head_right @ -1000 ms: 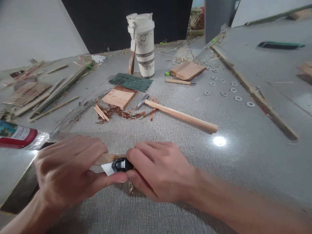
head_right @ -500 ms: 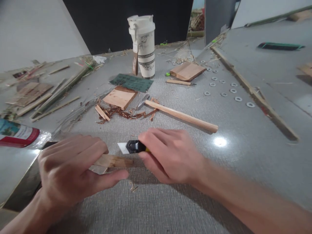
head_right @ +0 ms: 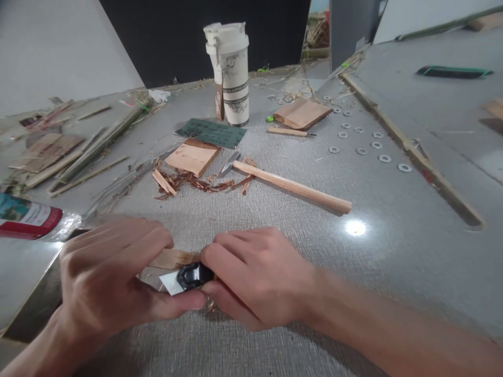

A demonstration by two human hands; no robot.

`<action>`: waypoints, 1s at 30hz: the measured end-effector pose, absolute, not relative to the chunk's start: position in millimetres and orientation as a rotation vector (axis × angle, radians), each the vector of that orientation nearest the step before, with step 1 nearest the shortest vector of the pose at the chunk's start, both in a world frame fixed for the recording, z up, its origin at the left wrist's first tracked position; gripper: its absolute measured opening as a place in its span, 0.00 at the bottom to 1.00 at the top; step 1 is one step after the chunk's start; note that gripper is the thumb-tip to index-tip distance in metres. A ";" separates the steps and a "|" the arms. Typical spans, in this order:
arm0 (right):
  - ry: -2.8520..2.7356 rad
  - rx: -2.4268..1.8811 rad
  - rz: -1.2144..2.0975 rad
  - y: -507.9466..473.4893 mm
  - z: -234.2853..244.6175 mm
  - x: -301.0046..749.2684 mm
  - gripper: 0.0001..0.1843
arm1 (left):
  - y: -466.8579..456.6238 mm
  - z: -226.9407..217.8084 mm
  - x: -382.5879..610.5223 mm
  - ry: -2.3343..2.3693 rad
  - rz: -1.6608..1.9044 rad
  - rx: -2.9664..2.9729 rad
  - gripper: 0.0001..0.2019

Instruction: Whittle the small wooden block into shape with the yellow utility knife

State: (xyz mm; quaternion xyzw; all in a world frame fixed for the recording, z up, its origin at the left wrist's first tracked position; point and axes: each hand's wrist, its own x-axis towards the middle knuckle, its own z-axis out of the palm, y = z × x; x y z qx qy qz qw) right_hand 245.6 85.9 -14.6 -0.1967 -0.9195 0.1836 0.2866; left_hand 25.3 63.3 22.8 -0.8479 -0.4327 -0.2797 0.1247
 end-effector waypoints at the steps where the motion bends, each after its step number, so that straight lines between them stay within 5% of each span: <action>1: -2.462 -0.529 0.489 85.6 -14.6 245.4 0.18 | 63.2 22.8 25.3 -1.265 -0.809 -2.470 0.28; 30: -2.444 -0.580 0.550 81.5 -15.1 243.7 0.19 | 65.0 22.2 23.2 -1.203 -0.804 -2.508 0.26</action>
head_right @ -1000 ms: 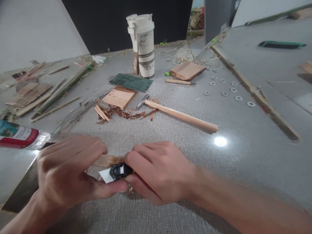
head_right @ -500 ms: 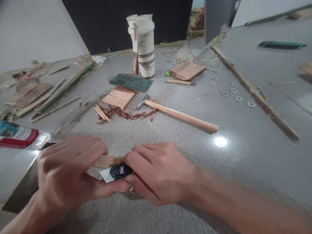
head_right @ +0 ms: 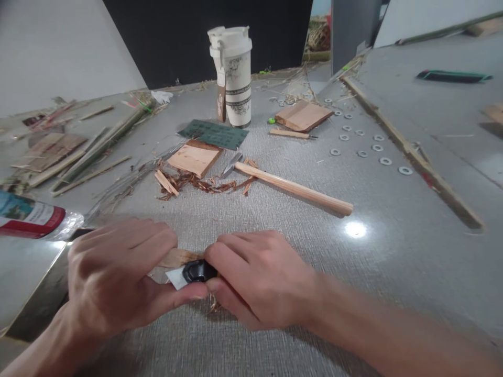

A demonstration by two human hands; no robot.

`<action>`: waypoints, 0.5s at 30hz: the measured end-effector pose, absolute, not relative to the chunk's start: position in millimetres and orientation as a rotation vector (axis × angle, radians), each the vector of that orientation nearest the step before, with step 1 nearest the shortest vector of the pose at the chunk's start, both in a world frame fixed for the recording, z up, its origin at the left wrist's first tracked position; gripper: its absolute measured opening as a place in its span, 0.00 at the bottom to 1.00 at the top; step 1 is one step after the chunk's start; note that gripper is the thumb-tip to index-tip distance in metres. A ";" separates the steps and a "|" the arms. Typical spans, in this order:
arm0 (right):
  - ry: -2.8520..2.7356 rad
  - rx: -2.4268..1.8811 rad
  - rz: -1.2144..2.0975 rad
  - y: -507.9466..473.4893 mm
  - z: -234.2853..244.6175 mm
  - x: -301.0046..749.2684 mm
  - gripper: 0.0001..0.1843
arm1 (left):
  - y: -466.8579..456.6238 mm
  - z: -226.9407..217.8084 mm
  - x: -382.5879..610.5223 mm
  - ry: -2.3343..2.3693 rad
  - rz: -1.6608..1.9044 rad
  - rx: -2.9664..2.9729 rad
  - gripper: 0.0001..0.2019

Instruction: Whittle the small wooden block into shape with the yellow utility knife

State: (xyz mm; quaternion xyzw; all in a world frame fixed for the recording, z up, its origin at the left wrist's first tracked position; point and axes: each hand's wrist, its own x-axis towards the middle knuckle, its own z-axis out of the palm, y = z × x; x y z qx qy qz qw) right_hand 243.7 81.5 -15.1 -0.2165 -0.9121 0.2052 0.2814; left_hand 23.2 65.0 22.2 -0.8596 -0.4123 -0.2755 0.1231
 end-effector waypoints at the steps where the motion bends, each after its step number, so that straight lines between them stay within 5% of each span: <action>1: -2.444 -0.581 0.548 81.4 -15.2 243.4 0.19 | 65.0 22.4 23.8 -1.207 -0.804 -2.507 0.26; 15: -2.423 -0.629 0.498 78.4 -14.8 242.7 0.17 | 64.7 24.0 24.1 -1.225 -0.785 -2.502 0.24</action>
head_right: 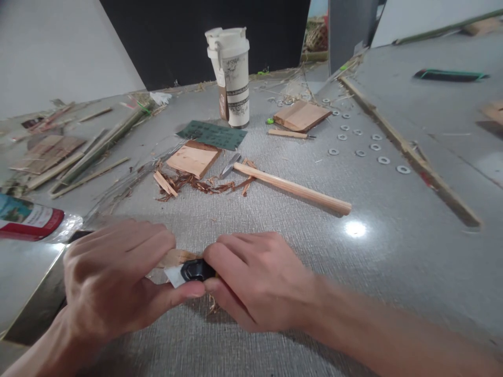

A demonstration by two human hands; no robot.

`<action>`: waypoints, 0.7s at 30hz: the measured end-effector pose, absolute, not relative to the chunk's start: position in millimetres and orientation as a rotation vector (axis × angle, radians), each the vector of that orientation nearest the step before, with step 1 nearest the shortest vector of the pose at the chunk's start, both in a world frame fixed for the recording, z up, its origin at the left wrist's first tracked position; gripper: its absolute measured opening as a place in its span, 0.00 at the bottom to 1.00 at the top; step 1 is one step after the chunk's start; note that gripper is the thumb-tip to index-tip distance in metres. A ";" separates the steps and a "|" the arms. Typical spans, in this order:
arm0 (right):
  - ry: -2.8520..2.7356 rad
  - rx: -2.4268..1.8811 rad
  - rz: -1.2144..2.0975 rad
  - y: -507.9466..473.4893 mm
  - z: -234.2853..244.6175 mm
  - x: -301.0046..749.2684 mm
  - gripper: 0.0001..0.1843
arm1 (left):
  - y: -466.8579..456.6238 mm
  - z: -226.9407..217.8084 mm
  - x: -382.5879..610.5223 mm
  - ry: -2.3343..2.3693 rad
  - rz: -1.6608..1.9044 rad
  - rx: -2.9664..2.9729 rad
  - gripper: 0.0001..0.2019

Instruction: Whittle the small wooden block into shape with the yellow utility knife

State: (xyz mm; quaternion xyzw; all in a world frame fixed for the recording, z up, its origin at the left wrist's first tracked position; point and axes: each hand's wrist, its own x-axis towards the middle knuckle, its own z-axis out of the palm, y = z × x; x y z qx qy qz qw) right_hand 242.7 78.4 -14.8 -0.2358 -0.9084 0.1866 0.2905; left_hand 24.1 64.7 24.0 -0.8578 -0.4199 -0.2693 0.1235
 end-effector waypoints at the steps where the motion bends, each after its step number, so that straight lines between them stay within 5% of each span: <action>1: -2.421 -0.642 0.496 77.9 -14.7 242.9 0.17 | 64.5 23.8 24.1 -1.224 -0.791 -2.502 0.24; 21: -2.391 -0.683 0.273 84.4 -11.3 246.4 0.10 | 61.1 22.8 26.5 -1.311 -0.733 -2.400 0.28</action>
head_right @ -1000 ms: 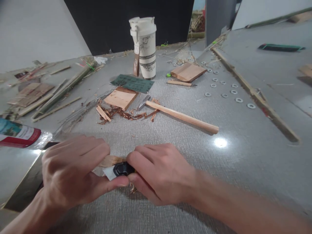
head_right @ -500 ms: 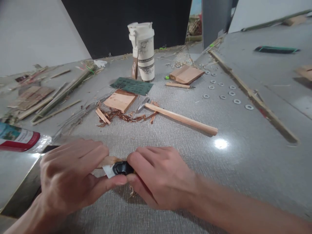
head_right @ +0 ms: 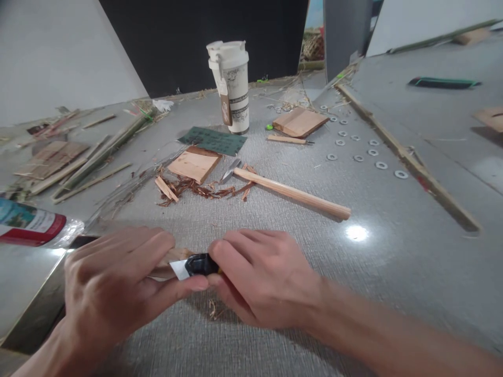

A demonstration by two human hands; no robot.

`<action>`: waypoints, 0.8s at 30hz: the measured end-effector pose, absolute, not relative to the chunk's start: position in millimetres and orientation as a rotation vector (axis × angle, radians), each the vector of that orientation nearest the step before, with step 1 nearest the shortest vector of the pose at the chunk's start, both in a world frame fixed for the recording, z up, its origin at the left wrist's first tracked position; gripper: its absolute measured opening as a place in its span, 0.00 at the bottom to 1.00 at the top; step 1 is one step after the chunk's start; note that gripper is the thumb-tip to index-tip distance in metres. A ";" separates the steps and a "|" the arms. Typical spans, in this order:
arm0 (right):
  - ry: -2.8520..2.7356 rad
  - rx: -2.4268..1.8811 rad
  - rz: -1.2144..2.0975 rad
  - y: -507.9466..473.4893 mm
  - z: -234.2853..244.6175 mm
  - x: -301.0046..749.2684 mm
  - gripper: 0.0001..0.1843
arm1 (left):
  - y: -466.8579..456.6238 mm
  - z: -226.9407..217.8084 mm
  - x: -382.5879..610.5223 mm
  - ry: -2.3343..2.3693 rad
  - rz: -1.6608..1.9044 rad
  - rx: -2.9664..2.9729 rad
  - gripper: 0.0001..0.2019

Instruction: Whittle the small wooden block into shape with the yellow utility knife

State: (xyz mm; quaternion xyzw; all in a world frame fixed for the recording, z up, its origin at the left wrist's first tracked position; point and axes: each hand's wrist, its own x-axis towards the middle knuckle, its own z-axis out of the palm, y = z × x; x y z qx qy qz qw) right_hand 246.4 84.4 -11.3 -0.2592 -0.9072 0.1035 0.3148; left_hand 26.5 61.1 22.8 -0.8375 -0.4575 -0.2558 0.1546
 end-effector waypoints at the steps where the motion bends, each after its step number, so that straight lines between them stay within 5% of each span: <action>1: -2.385 -0.706 0.264 85.9 -11.2 248.2 0.10 | 60.9 22.6 26.4 -1.304 -0.735 -2.399 0.27; 24: -2.492 -0.583 0.498 93.4 -10.4 251.7 0.13 | 62.1 22.3 27.8 -1.275 -0.799 -2.439 0.27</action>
